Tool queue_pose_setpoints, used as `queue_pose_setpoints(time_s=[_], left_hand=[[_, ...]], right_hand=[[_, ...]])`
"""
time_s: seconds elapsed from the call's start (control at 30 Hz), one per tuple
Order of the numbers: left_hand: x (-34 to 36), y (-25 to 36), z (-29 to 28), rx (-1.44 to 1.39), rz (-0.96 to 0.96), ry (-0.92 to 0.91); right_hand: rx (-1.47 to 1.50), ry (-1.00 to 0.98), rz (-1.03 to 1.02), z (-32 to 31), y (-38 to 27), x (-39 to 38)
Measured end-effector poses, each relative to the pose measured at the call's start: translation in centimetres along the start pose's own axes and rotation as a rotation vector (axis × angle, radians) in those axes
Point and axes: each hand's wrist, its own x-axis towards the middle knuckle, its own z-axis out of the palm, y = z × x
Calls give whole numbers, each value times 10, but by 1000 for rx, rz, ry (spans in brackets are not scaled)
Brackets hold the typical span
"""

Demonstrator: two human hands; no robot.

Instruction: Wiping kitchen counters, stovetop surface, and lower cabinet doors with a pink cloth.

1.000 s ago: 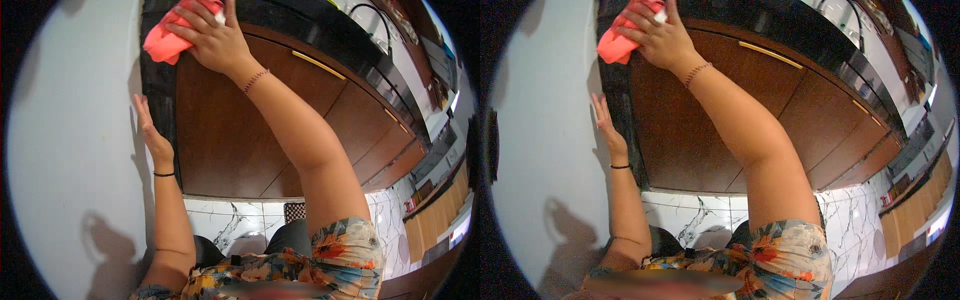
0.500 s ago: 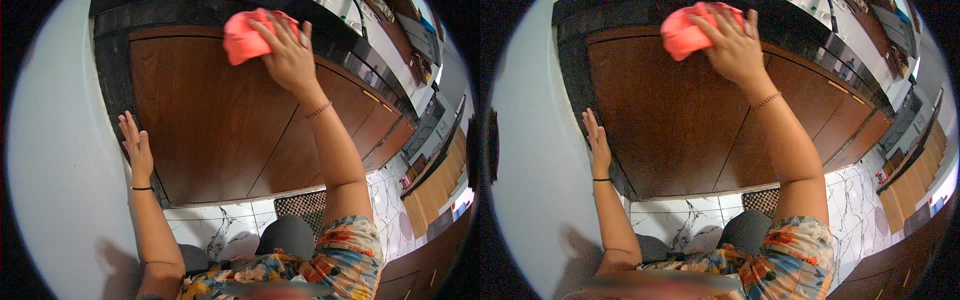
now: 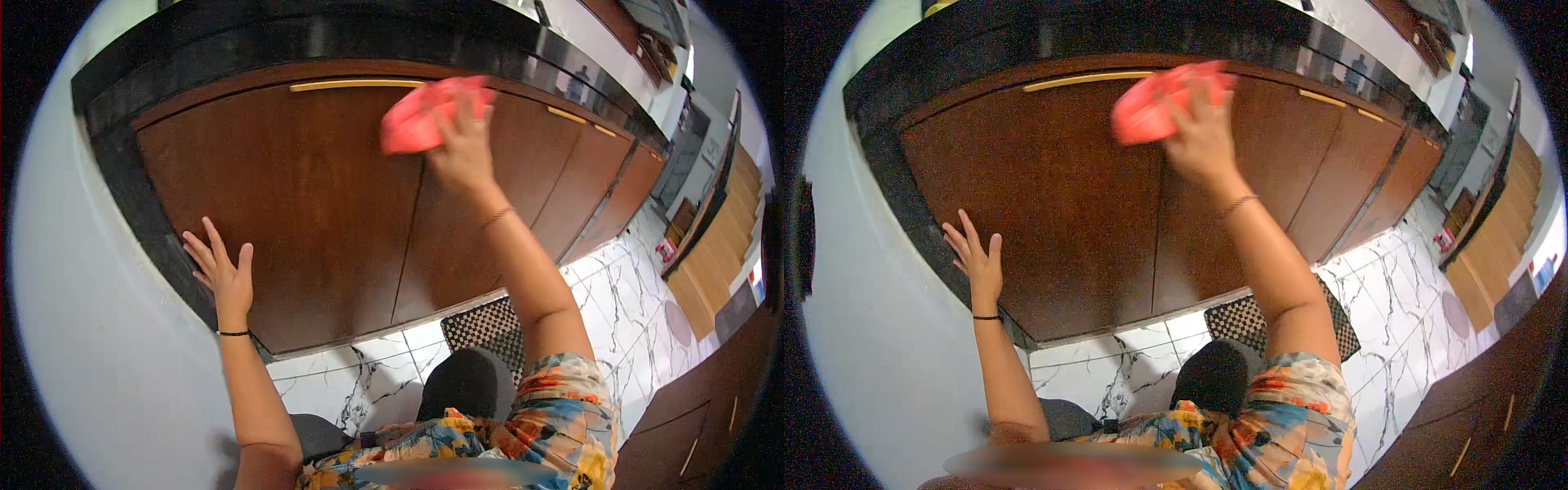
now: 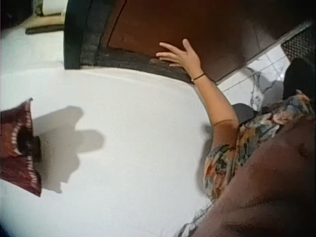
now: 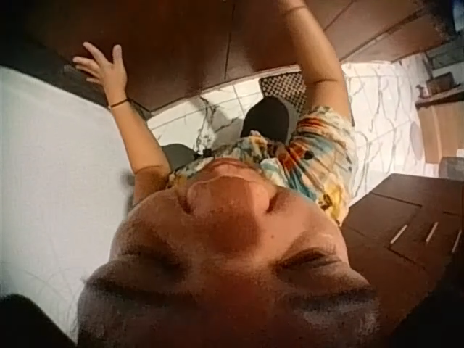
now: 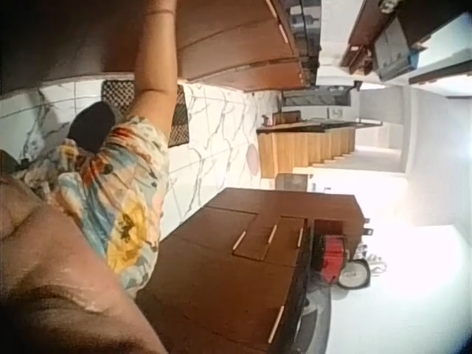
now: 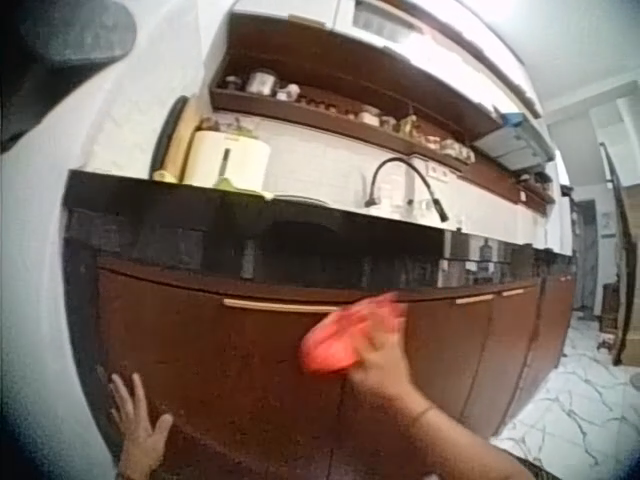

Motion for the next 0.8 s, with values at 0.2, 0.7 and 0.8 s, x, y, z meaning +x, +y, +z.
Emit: queue_pose_setpoints(time_s=[0.2,0.7,0.8], left_hand=[[1,15,6,75,-45,-20],[1,-7,16,224,-75,-38],[1,-11,19,265,-74,-32]], right_hand=[[-80,222,59,5,51,-27],[416,596,1249,91,53,-256],[74,234,481,32,92,-177]])
